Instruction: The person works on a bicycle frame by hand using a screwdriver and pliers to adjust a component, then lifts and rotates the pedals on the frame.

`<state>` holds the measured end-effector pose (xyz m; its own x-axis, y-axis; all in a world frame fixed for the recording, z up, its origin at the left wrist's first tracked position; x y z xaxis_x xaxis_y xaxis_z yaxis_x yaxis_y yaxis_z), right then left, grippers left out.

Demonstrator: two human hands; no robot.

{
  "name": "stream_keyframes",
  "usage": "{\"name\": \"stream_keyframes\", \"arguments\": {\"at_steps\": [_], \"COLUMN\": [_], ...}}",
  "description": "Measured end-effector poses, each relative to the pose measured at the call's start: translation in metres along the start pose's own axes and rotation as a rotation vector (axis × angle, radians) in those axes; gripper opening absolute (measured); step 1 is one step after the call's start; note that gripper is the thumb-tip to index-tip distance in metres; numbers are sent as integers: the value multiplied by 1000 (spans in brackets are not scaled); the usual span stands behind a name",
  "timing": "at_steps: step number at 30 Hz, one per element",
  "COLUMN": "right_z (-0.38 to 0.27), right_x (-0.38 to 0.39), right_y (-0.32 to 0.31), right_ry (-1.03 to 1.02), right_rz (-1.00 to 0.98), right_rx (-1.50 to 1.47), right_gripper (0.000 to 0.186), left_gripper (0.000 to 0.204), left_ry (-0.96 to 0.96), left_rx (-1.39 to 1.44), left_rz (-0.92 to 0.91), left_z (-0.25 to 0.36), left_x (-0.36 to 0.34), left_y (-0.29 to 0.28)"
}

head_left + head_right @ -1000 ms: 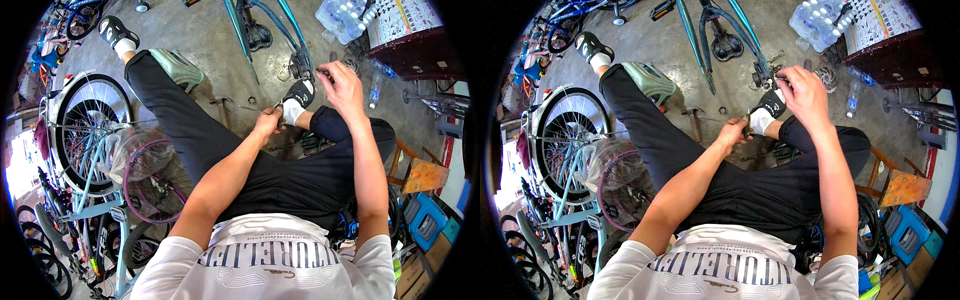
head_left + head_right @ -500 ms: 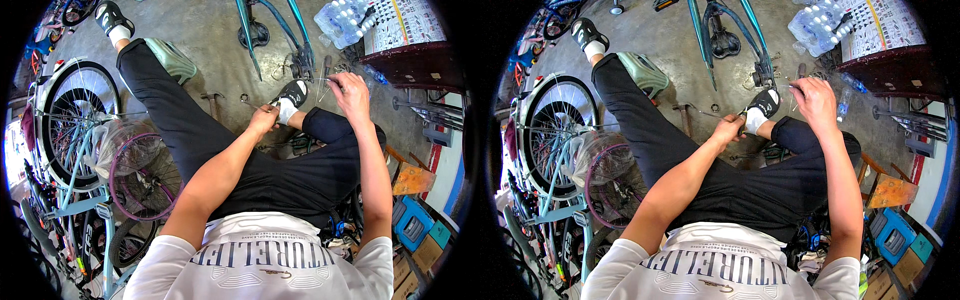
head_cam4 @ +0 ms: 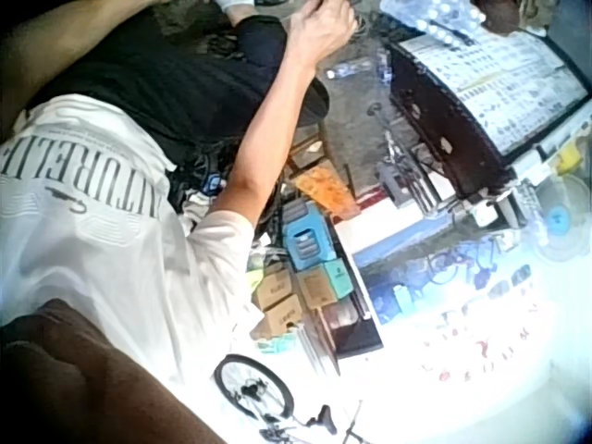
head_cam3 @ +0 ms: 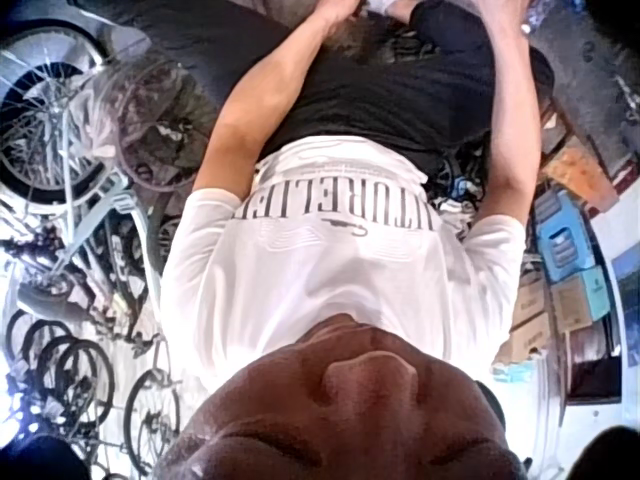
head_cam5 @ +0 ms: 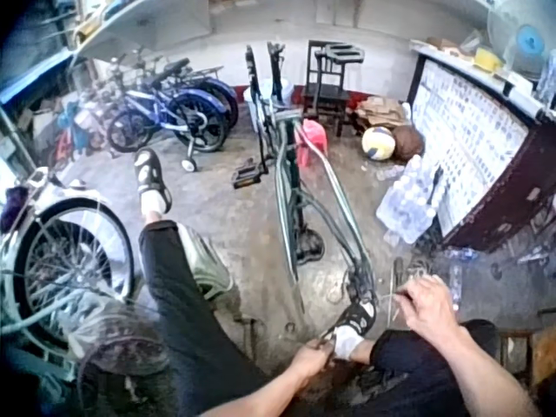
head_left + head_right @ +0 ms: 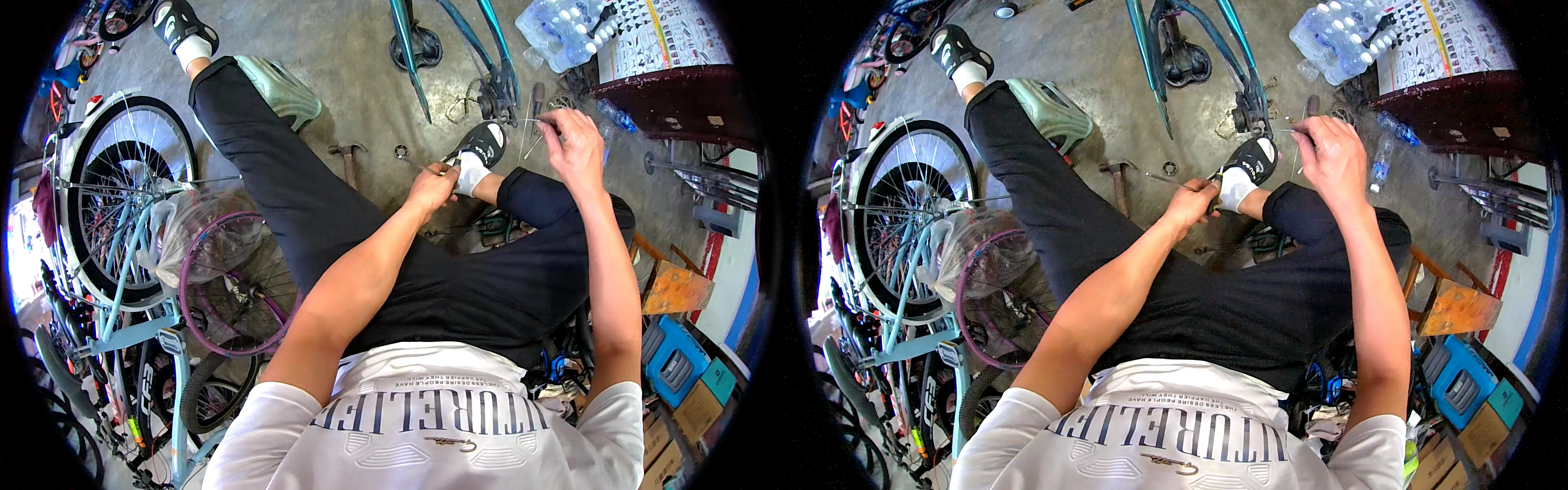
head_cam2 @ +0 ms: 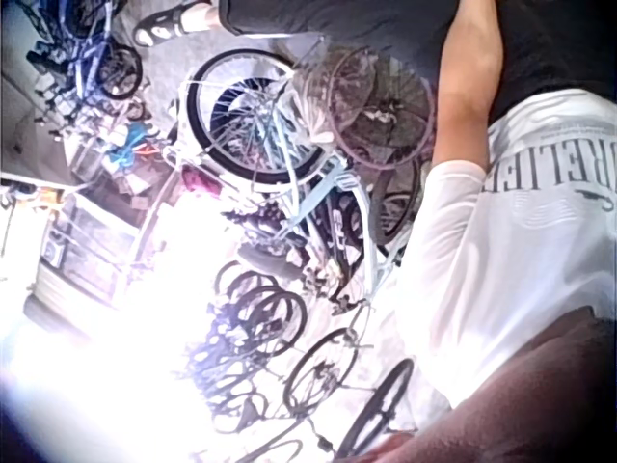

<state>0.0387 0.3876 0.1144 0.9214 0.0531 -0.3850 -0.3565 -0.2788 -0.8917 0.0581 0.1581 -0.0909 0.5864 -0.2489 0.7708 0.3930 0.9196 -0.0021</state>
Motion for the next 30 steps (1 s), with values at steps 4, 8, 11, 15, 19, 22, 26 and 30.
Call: {"name": "stream_keyframes", "arguments": {"at_steps": [4, 8, 11, 15, 19, 22, 26, 30], "right_z": [0, 27, 55, 76, 103, 136, 161, 120], "right_x": [-11, -26, -30, -25, 9, 81, 214, 390], "right_y": [-21, -59, -77, -83, -156, -163, -101, 10], "right_ry": [124, 284, 335, 428, 313, 659, 1226, 1568], "right_rz": [-14, -6, 70, 332, 668, 802, 522, 203], "right_rx": [-150, -365, -488, -582, -385, -363, -355, -239], "right_gripper": [38, 44, 33, 33, 33, 32, 28, 33], "left_gripper": [46, 42, 41, 45, 46, 51, 54, 50], "left_ry": [-103, -308, -409, -277, -188, -224, -176, -120], "left_rx": [-190, -519, -808, -1088, -1205, -1190, -1187, -881], "left_rz": [92, 207, 149, 196, 150, 183, 178, 81], "left_z": [-41, -65, -56, -62, -48, -53, -66, -63], "left_x": [-44, -60, -46, -45, -54, -62, -70, -69], "left_y": [-21, -51, -66, -66, -47, -53, -66, -55]}}
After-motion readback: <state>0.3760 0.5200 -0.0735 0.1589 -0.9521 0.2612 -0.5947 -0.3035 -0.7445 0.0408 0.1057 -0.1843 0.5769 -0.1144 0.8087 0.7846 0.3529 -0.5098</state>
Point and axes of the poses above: each hand's wrist, its own x-axis away from the middle knuckle, its own y-axis out of the palm, z = x × y, the point moved 3 cm from there along -x, towards the middle knuckle, and after that the axes turned 7 degrees about z, right-handed, at the moved point
